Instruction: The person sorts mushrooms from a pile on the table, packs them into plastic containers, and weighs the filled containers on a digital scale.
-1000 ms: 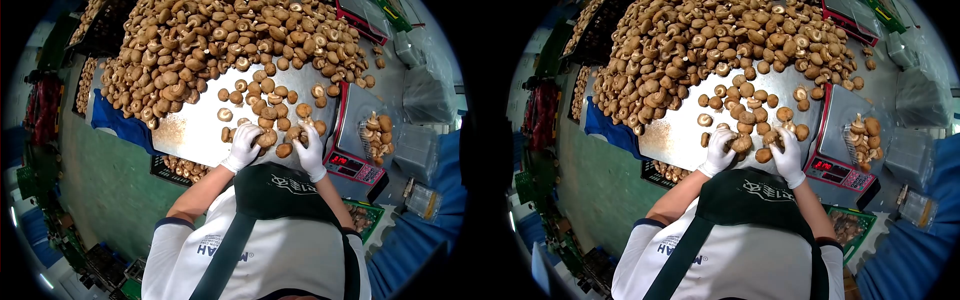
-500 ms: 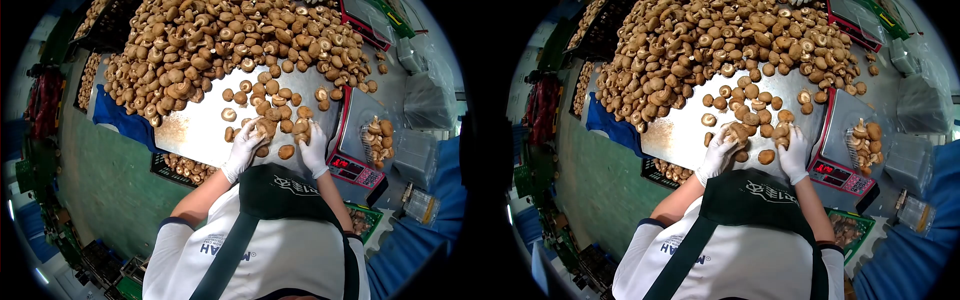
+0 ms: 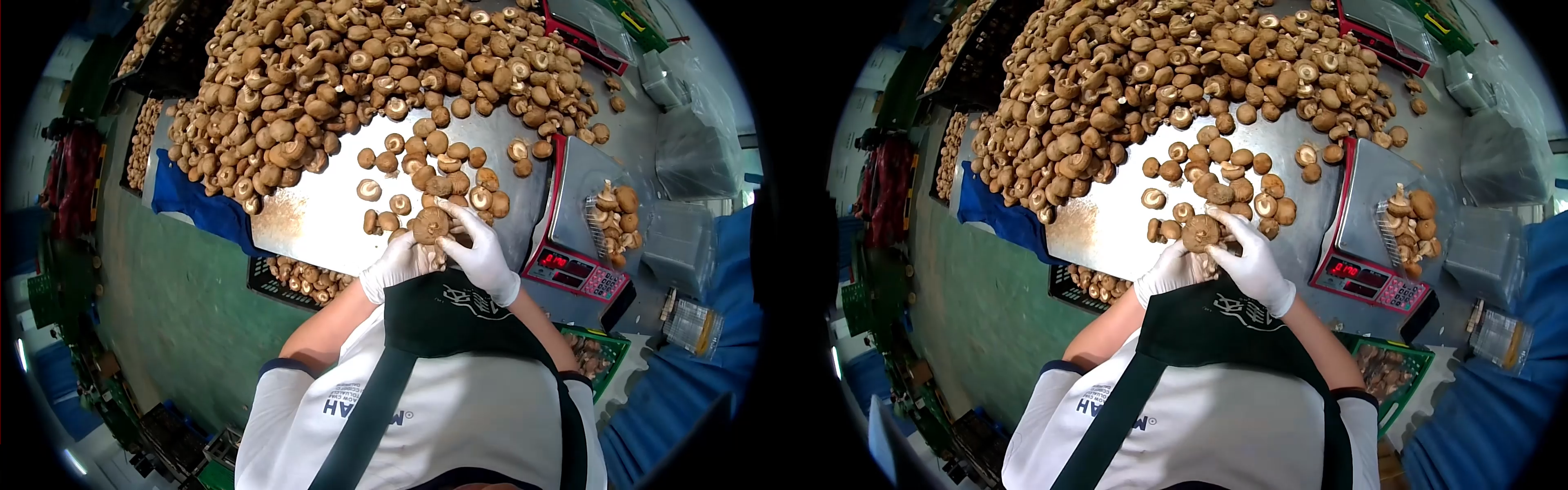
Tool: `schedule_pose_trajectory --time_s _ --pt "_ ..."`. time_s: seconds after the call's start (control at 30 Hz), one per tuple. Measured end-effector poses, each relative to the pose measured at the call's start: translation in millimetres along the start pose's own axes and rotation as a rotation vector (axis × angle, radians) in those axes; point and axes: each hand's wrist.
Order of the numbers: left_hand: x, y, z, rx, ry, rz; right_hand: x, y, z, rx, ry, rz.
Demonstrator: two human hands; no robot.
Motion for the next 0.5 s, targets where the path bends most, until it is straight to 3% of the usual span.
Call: schedule_pose_trajectory --time_s 0.1,0.2,0.27,0.33,0.37,0.4,0.47,0.5 --pt "47.9 5.5 -1.9 -0.013 -0.287 0.044 -2.4 4.3 -4.5 0.015 -0.018 -0.02" --pt "-30.4 10.9 1.2 0.002 0.175 -0.002 -11.2 7.3 -12.5 -0.011 -0.16 -0.106" --pt "25.4 4.8 2.5 -0.01 -0.259 0.589 -34.9 6.9 -24.1 -0.033 -0.312 -0.029" --pt "22.5 1.2 -2.6 0.072 -0.276 0.698 -73.8 11.5 -49.7 0.056 -0.56 -0.04" --pt "18.7 -2.0 -6.6 0.11 -0.296 0.804 -94.4 36.7 -60.8 -0.081 -0.72 -0.355" --pt "15.2 -5.9 -10.2 0.155 -0.321 0.91 -119.1 22.0 -72.8 -0.169 -0.915 -0.458" --pt "13.5 -13.4 -15.6 0.186 -0.393 0.907 -147.4 27.9 -101.6 -0.135 -1.141 -0.462" --pt "0.5 -18.0 -18.8 0.211 -0.417 0.931 -158.6 25.1 -115.3 -0.046 -1.187 -0.254"
Point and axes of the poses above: each hand's wrist, its own z-axis towards the middle knuckle, its own x-axis out of the palm, y = z × x, and after that the axes turned 7 degrees about y, right-handed
